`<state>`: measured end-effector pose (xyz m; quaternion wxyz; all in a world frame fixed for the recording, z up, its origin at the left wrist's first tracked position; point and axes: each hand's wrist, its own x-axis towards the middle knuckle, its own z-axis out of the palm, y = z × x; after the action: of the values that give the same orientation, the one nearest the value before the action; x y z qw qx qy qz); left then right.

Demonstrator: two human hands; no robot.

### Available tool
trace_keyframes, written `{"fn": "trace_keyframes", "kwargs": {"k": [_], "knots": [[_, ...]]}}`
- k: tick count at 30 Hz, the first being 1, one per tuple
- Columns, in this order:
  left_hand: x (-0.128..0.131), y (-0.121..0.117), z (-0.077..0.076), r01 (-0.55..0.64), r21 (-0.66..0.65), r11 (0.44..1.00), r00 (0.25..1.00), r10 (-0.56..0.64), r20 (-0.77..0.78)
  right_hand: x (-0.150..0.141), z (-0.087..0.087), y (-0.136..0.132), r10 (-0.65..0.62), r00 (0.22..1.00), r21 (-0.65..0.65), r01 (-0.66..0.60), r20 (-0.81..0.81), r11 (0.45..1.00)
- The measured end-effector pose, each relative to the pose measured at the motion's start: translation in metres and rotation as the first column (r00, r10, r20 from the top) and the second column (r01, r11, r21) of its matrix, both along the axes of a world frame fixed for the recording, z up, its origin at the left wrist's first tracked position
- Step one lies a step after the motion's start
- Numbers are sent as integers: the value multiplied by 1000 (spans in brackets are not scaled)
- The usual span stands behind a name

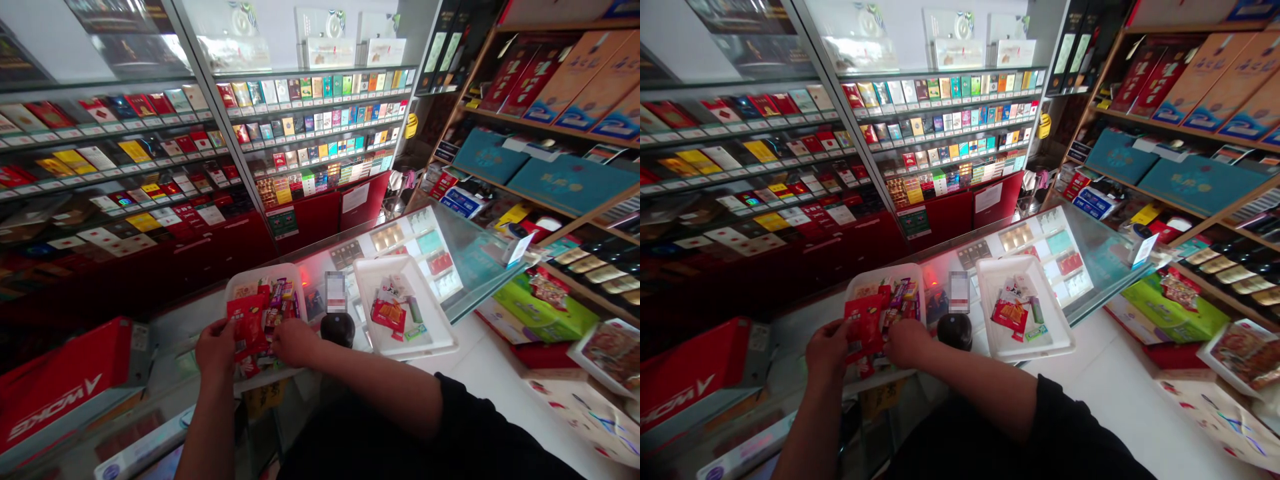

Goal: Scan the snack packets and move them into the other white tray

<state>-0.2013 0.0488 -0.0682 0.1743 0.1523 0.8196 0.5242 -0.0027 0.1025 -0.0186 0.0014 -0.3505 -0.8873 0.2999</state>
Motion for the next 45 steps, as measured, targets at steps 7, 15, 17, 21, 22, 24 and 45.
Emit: {"fn": "trace_keyframes", "kwargs": {"k": [7,15,17,21,22,24,45], "knots": [[12,5,27,42,-251,967,964,-105,-243,15,15,10,-124,987,-8,124,-107,992],[40,9,48,88,-206,975,882,-172,-438,60,27,32,-312,911,-9,322,-270,947],[54,10,52,146,-183,972,906,-206,-371,76,27,38,-371,882,-17,383,-291,924],[94,15,65,281,-133,950,897,-310,-315,111,25,49,-489,815,-54,498,-312,865],[105,17,69,316,-118,942,891,-337,-306,121,23,51,-512,798,-65,520,-317,851],[127,21,76,375,-103,921,874,-389,-291,141,20,56,-557,766,-75,566,-320,821],[370,60,58,914,-102,392,374,-914,-159,317,-60,75,-768,639,38,769,-47,638]]}}
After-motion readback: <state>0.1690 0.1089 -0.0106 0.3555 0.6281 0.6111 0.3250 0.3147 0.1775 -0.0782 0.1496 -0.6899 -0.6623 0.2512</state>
